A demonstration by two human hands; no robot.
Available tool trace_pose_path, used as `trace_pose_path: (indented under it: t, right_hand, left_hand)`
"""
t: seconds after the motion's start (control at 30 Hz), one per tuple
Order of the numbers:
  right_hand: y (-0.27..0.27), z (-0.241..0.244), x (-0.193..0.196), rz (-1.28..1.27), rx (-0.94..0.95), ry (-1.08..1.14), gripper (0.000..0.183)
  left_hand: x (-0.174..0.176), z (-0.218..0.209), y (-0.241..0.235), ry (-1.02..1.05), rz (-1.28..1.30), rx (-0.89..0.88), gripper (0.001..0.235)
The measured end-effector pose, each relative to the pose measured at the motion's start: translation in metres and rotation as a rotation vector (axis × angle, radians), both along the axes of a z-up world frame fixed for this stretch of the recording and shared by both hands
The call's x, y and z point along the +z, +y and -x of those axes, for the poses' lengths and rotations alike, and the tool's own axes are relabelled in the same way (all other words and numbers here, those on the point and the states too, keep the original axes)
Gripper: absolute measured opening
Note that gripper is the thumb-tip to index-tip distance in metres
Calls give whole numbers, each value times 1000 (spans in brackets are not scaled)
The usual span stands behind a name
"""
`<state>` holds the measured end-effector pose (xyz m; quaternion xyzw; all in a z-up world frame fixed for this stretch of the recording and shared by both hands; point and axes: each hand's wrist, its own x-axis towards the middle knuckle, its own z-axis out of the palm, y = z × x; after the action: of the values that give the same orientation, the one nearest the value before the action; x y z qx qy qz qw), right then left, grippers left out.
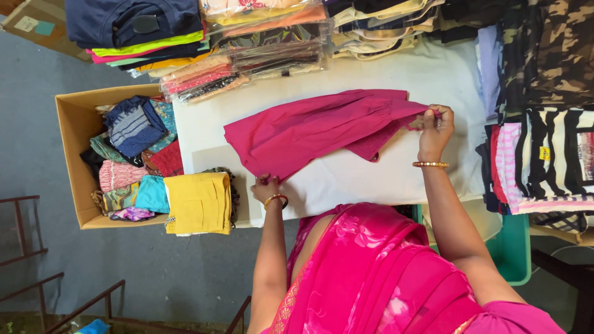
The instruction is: The person folds a blue and white striped top, a black and white striped top, and a pink top on a white table. They smooth the fabric and fold each item into a neat stack, placing the finished garments on the right side of the table.
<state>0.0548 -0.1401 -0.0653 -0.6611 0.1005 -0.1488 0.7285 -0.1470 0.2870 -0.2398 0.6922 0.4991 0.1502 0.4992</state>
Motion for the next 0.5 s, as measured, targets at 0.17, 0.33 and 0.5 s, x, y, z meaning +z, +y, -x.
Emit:
trace_pose_path:
  t: [0.17,0.33,0.5]
  right_hand:
    - [-2,-1,-7,13,11,0,6]
    - [1,-2,-9,35,-3,2,6]
    - [-2,-7,-31,74,-32,-29,9]
  left_hand:
    - [32,0,-3,168,-232,51,30]
    - [87,-15,-13,218,303,40,26]
    - [4,-16,9,264,-70,-165,43]
